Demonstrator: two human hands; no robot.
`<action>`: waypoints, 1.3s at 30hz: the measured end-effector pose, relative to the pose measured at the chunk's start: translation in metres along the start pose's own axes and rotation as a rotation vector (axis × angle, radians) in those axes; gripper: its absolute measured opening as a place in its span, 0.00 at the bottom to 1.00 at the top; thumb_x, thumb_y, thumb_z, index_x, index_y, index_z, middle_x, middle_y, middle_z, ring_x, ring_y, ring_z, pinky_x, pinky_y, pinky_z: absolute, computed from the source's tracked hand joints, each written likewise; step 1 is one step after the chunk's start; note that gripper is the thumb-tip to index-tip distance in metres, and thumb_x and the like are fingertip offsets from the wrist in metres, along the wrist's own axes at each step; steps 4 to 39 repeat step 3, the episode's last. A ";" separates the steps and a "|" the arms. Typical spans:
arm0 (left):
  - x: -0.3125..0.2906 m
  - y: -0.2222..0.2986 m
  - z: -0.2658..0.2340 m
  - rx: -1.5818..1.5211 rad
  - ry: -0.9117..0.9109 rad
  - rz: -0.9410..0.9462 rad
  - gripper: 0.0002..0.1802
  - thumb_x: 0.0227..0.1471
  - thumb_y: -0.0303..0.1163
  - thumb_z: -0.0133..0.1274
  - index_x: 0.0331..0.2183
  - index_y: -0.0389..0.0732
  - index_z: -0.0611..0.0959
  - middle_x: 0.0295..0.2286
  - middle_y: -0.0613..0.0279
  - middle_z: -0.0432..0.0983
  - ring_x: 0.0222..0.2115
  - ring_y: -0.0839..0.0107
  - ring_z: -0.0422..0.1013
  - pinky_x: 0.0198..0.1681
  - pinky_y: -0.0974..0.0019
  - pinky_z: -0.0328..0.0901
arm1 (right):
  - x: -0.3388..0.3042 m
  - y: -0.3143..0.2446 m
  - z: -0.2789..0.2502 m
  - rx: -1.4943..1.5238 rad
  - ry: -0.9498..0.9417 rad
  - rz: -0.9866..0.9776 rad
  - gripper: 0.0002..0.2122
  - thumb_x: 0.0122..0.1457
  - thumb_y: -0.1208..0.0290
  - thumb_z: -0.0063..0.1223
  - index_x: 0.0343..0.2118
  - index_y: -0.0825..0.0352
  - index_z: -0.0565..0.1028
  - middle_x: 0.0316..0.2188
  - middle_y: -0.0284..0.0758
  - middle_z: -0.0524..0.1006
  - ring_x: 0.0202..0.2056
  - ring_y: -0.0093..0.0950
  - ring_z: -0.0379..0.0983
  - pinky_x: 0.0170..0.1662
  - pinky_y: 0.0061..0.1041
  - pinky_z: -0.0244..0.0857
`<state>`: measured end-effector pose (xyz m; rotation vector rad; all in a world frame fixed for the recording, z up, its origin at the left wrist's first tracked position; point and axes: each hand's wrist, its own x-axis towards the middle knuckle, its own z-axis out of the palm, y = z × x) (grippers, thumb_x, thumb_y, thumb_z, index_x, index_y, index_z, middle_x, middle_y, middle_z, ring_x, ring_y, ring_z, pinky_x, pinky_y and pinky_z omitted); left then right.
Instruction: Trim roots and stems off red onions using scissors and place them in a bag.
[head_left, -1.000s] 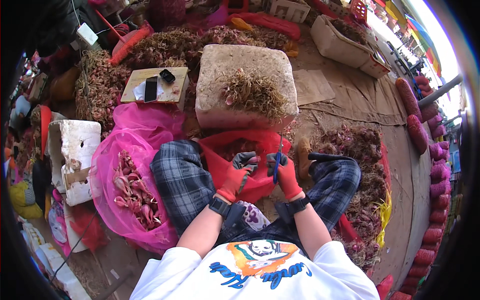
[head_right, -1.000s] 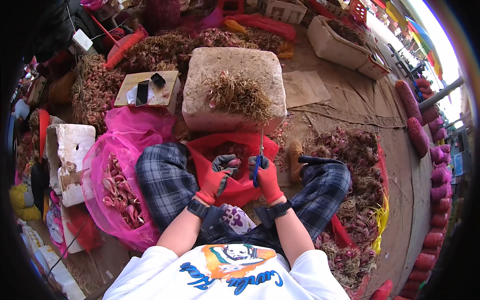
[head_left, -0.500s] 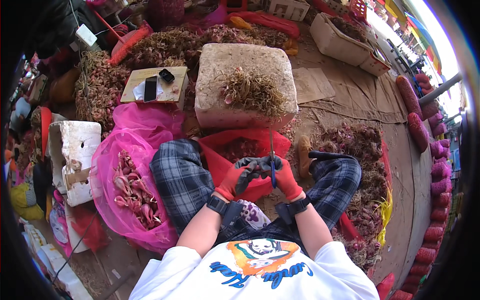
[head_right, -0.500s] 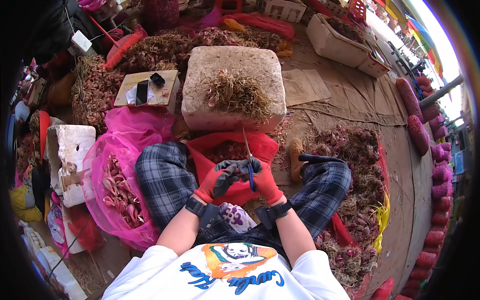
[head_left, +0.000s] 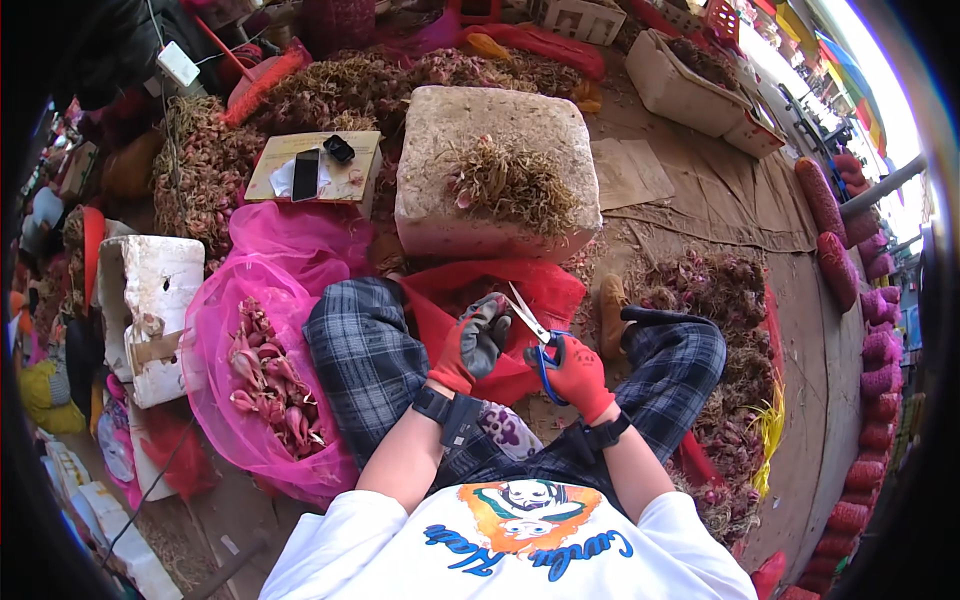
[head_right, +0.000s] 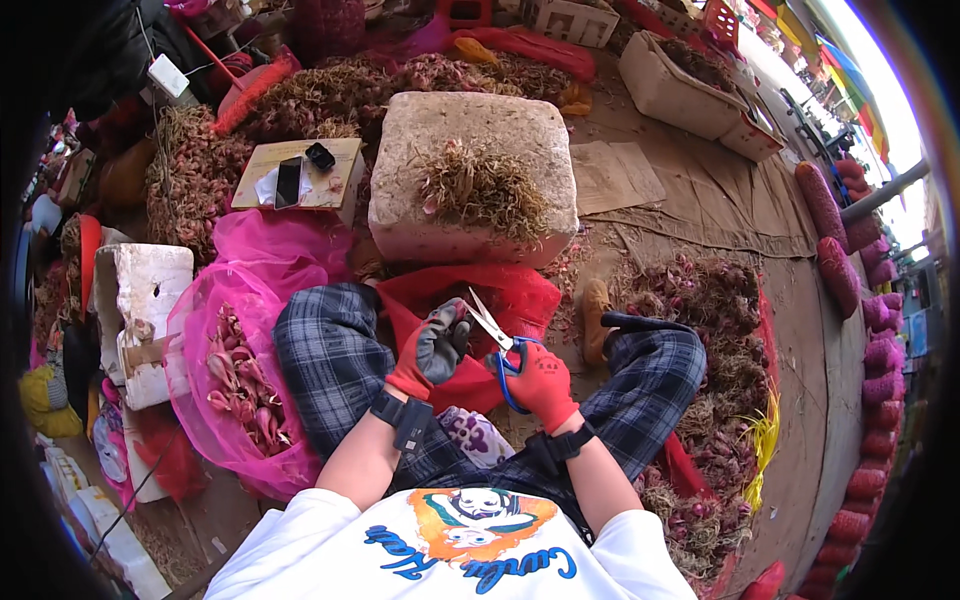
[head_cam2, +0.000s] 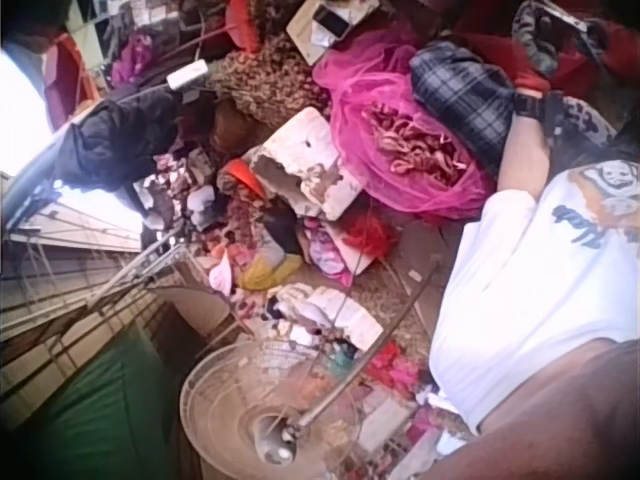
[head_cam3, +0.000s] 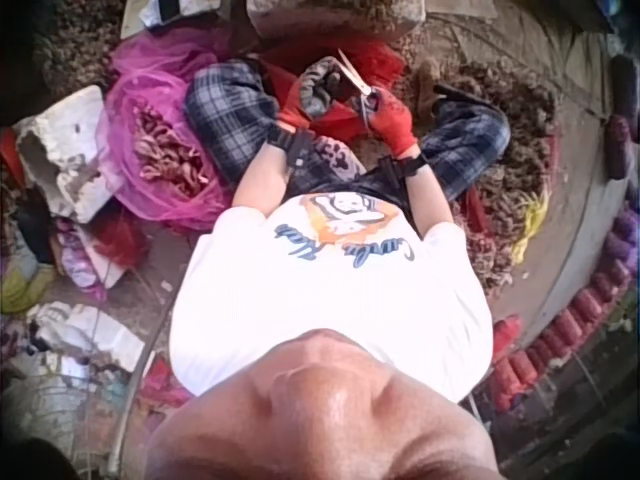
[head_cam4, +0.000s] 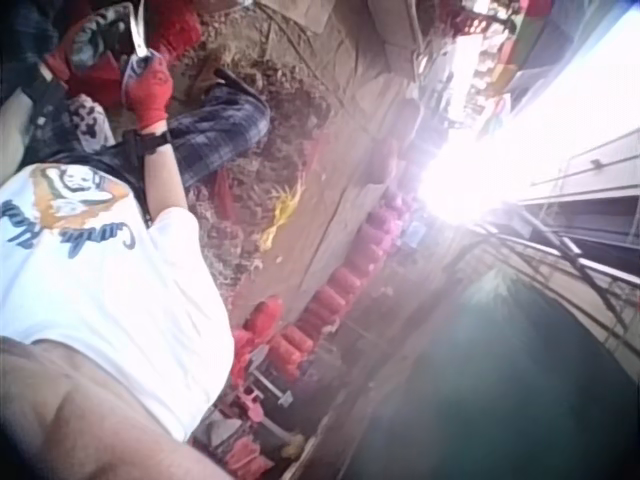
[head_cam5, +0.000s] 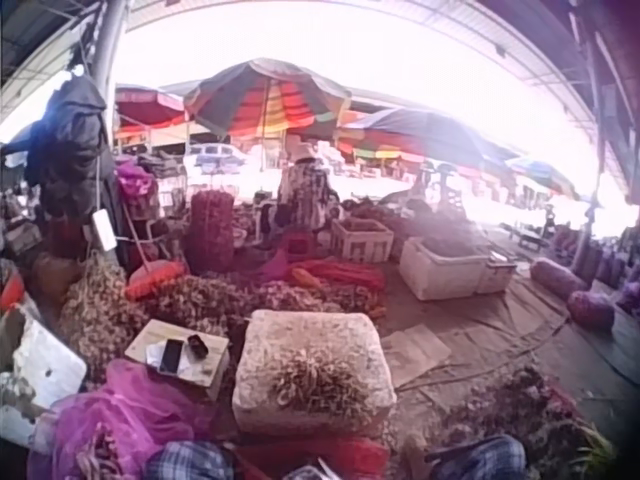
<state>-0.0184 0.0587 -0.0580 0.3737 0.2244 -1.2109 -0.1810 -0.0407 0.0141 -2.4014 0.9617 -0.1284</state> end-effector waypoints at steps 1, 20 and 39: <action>0.002 -0.001 -0.005 0.000 0.001 0.001 0.12 0.54 0.28 0.48 0.43 0.43 0.75 0.37 0.67 0.74 0.38 0.73 0.71 0.40 0.73 0.68 | 0.000 0.000 0.001 0.000 -0.001 -0.001 0.22 0.48 0.46 0.52 0.35 0.62 0.73 0.30 0.41 0.76 0.34 0.39 0.73 0.35 0.34 0.65; 0.003 -0.003 -0.012 -0.034 -0.161 -0.002 0.14 0.54 0.28 0.48 0.44 0.44 0.75 0.41 0.64 0.73 0.42 0.74 0.69 0.41 0.72 0.68 | 0.002 0.001 0.005 -0.057 -0.014 0.004 0.24 0.47 0.44 0.53 0.35 0.63 0.73 0.30 0.41 0.75 0.34 0.38 0.73 0.35 0.35 0.65; 0.003 -0.003 -0.012 -0.034 -0.161 -0.002 0.14 0.54 0.28 0.48 0.44 0.44 0.75 0.41 0.64 0.73 0.42 0.74 0.69 0.41 0.72 0.68 | 0.002 0.001 0.005 -0.057 -0.014 0.004 0.24 0.47 0.44 0.53 0.35 0.63 0.73 0.30 0.41 0.75 0.34 0.38 0.73 0.35 0.35 0.65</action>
